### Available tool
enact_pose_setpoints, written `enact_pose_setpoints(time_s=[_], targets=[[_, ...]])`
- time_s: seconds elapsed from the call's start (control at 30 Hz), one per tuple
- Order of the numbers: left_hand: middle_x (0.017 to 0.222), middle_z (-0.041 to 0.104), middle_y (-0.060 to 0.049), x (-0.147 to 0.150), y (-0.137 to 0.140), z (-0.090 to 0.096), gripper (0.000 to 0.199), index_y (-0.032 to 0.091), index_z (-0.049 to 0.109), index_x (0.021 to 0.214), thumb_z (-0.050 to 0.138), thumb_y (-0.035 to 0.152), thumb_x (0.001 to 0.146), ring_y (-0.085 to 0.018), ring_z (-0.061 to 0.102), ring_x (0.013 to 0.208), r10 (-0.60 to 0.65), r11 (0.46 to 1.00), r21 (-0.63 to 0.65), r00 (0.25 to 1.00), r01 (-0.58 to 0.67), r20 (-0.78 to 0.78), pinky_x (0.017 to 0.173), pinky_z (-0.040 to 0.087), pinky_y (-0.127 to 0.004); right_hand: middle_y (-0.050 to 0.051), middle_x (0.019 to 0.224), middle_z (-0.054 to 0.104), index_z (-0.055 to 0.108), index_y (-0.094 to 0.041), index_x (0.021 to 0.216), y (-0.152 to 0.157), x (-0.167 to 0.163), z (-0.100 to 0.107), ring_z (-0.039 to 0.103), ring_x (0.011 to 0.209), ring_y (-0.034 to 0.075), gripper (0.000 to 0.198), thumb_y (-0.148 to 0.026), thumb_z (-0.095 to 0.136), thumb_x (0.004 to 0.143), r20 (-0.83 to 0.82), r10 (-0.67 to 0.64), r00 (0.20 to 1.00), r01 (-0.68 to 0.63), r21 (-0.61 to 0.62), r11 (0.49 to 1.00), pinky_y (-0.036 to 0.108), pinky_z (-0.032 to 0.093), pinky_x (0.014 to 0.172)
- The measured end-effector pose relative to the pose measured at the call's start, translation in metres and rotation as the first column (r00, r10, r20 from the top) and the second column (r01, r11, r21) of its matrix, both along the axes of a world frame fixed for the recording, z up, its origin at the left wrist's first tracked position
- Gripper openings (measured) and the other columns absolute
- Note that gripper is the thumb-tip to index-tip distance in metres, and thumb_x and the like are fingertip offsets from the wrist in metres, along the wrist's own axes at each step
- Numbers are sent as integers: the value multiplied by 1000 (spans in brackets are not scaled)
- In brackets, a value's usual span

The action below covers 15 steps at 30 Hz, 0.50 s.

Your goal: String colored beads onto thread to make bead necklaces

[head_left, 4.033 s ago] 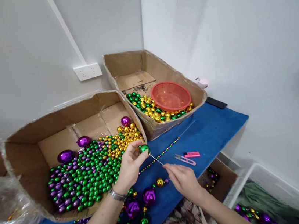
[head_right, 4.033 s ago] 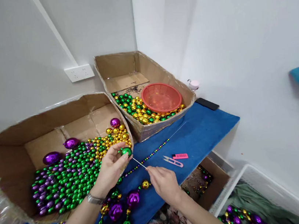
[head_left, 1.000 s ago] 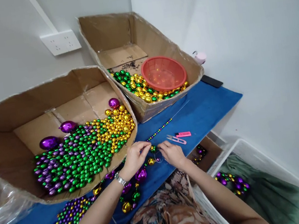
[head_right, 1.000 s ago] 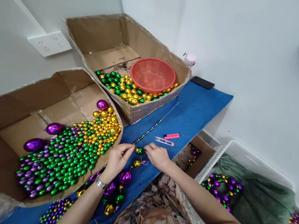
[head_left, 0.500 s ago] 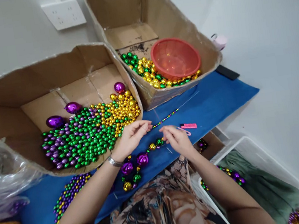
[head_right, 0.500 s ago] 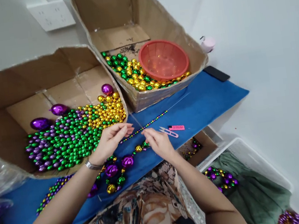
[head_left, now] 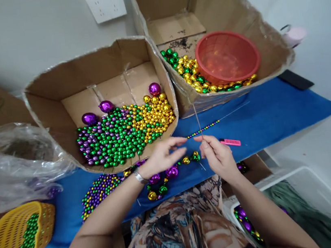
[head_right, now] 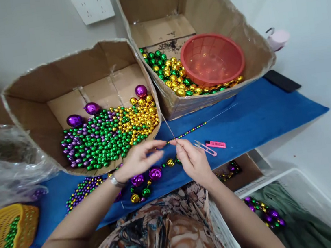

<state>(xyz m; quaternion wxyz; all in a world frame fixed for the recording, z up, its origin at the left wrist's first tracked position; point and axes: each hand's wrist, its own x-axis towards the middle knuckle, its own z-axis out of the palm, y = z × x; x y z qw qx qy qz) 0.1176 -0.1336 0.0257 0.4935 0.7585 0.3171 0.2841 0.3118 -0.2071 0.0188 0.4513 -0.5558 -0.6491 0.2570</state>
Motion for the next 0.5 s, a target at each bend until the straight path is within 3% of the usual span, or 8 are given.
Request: enact_pose_setpoints(time_s=[0.07,0.17,0.27,0.33,0.43,0.5], targets=[[125,63,-9,22,-12,-22,38,19,58,123,61,29,87,-22,58,114,-94,987,128,995,95,-15,97,46,-37,-2,68,56,58,-20,117,0,0,1,56,59,10,26,-27,40,99,-16,29,999,-29,20,999,23,46,59],[103,71,-5,44,-19,-52,18,18,66,102,52,22,92,-19,63,102,-142,953,241,974,182,-175,95,46,-33,-3,66,54,60,-20,113,-2,5,1,54,57,10,23,-25,42,98,-12,21,1000,-20,39,999,23,45,57],[91,71,-7,49,-19,-66,20,17,67,91,47,17,92,-20,64,92,-78,920,332,929,207,-363,89,48,-34,-4,64,51,59,-21,113,-4,15,-2,52,55,9,23,-25,43,98,-73,-82,994,86,54,995,22,44,56],[97,70,-9,45,-20,-64,19,17,68,94,50,18,90,-21,64,93,-53,907,365,914,212,-401,88,48,-35,-4,64,50,59,-21,114,-5,23,-4,51,55,9,23,-26,42,99,-121,-148,982,155,55,986,22,44,56],[117,65,-9,26,-12,-46,27,20,63,114,55,27,89,-21,62,103,-65,897,389,935,208,-350,90,48,-33,-4,63,50,59,-21,115,-7,30,-9,51,55,9,24,-28,42,99,-123,-202,972,208,38,977,21,44,55],[116,66,-7,3,9,-27,31,23,60,120,53,31,91,-20,62,104,24,903,419,965,90,-260,91,48,-32,-4,63,51,59,-21,115,-8,31,-14,52,54,9,25,-29,43,98,-85,-204,975,207,23,978,20,44,54]])
